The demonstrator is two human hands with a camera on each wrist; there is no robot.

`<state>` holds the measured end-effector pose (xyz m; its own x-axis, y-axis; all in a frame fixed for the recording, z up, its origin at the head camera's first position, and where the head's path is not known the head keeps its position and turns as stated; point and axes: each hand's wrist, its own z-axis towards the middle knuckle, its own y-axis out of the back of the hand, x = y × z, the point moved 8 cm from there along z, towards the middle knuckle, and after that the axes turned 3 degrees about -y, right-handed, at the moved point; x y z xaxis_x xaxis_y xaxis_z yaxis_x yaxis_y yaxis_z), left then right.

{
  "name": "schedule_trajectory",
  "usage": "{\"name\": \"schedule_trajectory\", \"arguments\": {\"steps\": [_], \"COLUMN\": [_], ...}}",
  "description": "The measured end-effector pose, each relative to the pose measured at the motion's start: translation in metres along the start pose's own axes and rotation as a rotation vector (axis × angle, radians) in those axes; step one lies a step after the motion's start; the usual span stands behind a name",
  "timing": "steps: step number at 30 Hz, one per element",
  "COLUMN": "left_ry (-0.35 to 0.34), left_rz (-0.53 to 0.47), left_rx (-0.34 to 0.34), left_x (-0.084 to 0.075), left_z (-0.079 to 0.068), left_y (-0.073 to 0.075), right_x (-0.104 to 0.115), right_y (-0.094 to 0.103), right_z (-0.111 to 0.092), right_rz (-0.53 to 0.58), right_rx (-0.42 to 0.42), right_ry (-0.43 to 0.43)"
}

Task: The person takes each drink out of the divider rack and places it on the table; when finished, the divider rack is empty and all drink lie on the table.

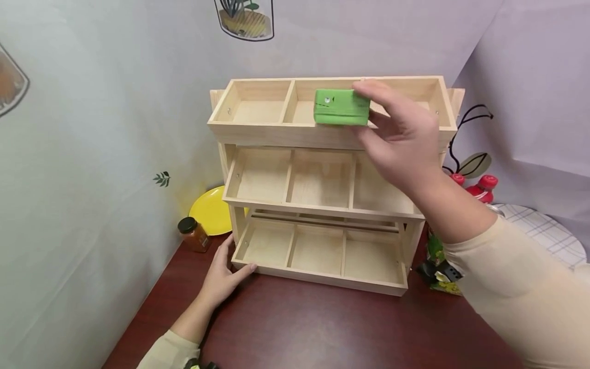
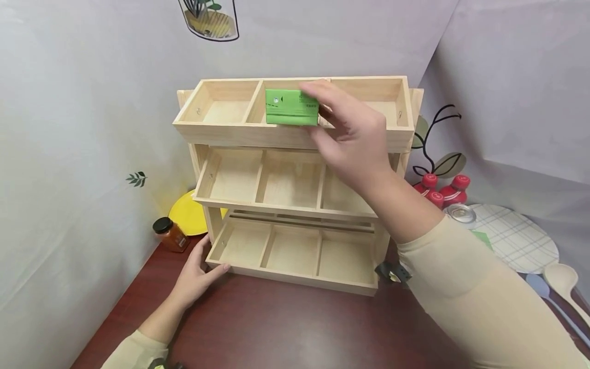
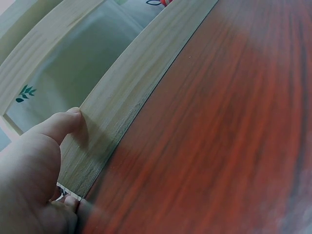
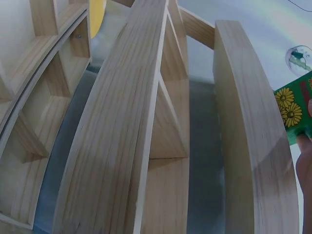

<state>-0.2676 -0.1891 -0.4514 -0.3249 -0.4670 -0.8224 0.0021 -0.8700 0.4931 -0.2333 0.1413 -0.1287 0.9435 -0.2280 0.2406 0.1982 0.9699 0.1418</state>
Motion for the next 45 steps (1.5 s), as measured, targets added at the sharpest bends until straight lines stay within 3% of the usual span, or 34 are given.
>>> {"name": "schedule_trajectory", "arguments": {"steps": [7,20,29,33,37,45], "left_ry": [-0.007,-0.022,-0.025,-0.026,-0.027,-0.013], "left_rz": [-0.023,-0.011,-0.013,-0.015,-0.014,-0.019], "left_rx": [0.001,-0.008,-0.004,-0.002,-0.009,0.003], "left_x": [0.0,-0.002,-0.001,0.0,0.0,-0.002], "left_z": [0.0,-0.001,0.002,0.002,0.002,0.001], "left_y": [-0.001,-0.003,0.001,0.001,0.001,-0.001], "right_x": [0.006,0.021,0.01,0.007,0.006,0.014], "right_y": [0.009,0.018,0.046,0.057,0.067,0.089], "right_z": [-0.006,0.004,-0.009,-0.013,-0.015,-0.027], "right_rz": [-0.118,-0.239,-0.13,-0.112,0.022,0.082], "right_rx": [-0.01,0.019,-0.114,-0.123,-0.114,-0.155], "right_ry": [0.074,0.063,-0.072,-0.1,-0.134,-0.075]}}
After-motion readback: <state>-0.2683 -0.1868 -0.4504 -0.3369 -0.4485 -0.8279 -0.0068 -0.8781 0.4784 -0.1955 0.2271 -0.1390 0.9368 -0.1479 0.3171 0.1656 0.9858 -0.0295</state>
